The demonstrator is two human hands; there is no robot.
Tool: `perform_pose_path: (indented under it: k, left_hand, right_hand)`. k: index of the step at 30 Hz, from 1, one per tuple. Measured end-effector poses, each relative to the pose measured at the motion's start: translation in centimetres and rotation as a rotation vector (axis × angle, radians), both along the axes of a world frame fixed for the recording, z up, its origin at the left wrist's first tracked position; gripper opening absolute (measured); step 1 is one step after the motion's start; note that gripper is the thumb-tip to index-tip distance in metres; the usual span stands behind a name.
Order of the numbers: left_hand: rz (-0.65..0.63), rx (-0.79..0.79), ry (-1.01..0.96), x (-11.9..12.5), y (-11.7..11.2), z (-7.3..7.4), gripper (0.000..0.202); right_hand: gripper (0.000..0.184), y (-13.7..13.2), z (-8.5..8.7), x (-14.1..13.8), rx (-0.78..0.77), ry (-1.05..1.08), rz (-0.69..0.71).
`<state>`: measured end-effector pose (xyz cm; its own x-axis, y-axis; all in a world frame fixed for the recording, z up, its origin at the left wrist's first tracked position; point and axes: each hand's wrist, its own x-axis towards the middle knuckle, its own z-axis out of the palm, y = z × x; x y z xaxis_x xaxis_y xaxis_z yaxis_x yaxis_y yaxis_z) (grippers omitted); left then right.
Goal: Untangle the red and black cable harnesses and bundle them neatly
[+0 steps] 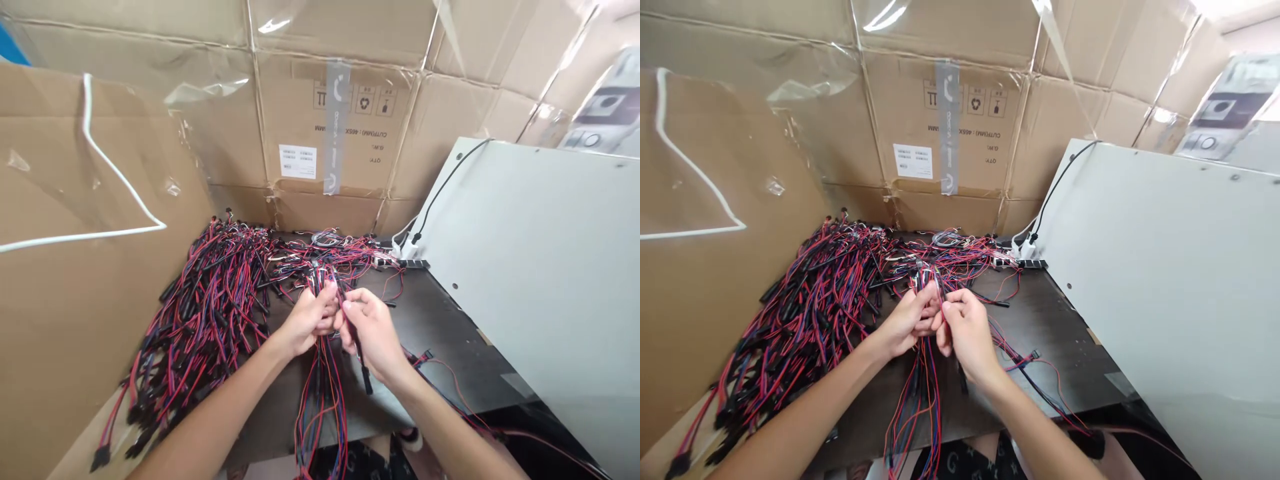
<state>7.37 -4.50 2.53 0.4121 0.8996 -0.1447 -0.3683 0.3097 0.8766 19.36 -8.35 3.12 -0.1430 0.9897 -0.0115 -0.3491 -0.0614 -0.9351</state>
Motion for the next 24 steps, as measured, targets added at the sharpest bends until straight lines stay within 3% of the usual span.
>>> perform_pose_path:
  k: [4,11,16,19,24]
  left_hand:
    - [0.037,0.032,0.082,0.2,0.0,-0.5,0.050]
    - [0.071,-0.002,0.129,0.4,0.0,-0.7,0.055]
    - [0.253,-0.017,0.096,0.4,0.2,-0.4,0.034]
    - [0.301,-0.005,-0.008,-0.2,1.0,0.2,0.028]
    - [0.465,0.047,-0.150,-2.1,2.6,1.5,0.026]
  right_hand:
    - [0.022,1.1,-1.2,-1.4,0.089,-0.190,-0.053]
    - [0.019,1.5,-1.7,-2.6,0.082,-0.152,-0.140]
    - [0.023,0.5,-1.8,-2.0,0.074,-0.174,-0.032]
    - [0.016,-0.7,-1.4,-0.2,0.137,-0.442,0.073]
    - [0.014,-1.4,-1.5,4.6,0.418,-1.026,0.193]
